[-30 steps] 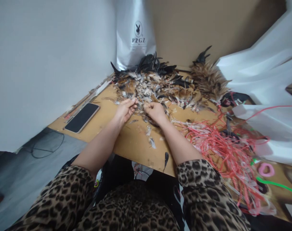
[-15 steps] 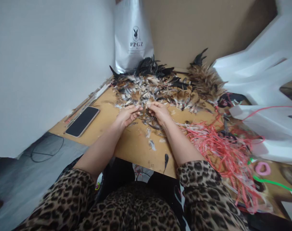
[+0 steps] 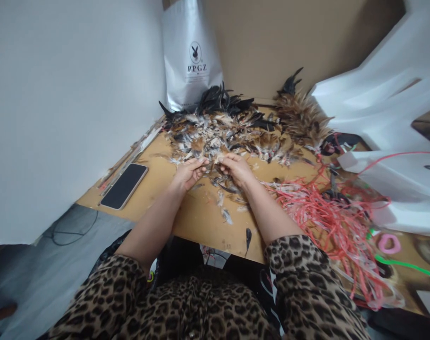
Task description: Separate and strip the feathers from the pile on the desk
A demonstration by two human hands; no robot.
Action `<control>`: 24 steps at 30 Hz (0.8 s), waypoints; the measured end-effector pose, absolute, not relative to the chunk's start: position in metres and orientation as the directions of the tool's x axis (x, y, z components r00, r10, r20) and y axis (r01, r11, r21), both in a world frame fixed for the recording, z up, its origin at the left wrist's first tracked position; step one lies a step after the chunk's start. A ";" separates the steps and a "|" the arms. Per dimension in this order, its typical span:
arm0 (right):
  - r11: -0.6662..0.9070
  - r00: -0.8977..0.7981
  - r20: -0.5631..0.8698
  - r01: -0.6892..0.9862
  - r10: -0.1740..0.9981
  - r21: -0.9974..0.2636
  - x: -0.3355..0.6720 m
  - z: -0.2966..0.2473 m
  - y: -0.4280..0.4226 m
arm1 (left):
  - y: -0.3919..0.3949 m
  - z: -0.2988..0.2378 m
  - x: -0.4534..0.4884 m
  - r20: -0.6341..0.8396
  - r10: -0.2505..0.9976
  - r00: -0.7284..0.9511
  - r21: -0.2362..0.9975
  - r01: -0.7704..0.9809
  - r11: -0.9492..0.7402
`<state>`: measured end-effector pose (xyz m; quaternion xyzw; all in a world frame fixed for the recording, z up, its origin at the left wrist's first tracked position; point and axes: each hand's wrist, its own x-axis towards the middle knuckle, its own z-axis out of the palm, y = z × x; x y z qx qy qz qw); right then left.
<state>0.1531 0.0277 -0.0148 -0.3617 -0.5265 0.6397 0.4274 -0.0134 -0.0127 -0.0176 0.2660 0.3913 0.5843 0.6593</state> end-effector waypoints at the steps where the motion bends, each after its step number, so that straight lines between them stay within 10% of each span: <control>1: -0.091 -0.409 -0.021 -0.153 0.912 -0.984 0.155 -0.014 0.028 | -0.013 -0.017 -0.013 -0.211 0.977 0.013 0.806 -0.564 0.181; 8: 0.083 -0.489 -0.042 0.231 0.871 -0.969 0.169 -0.002 0.030 | -0.012 -0.018 -0.014 -0.228 0.973 0.027 0.791 -0.577 0.202; 24: 0.002 -0.426 -0.014 0.038 0.904 -0.999 0.161 0.007 0.023 | -0.018 -0.016 -0.005 -0.275 0.935 0.223 0.822 -0.449 0.349</control>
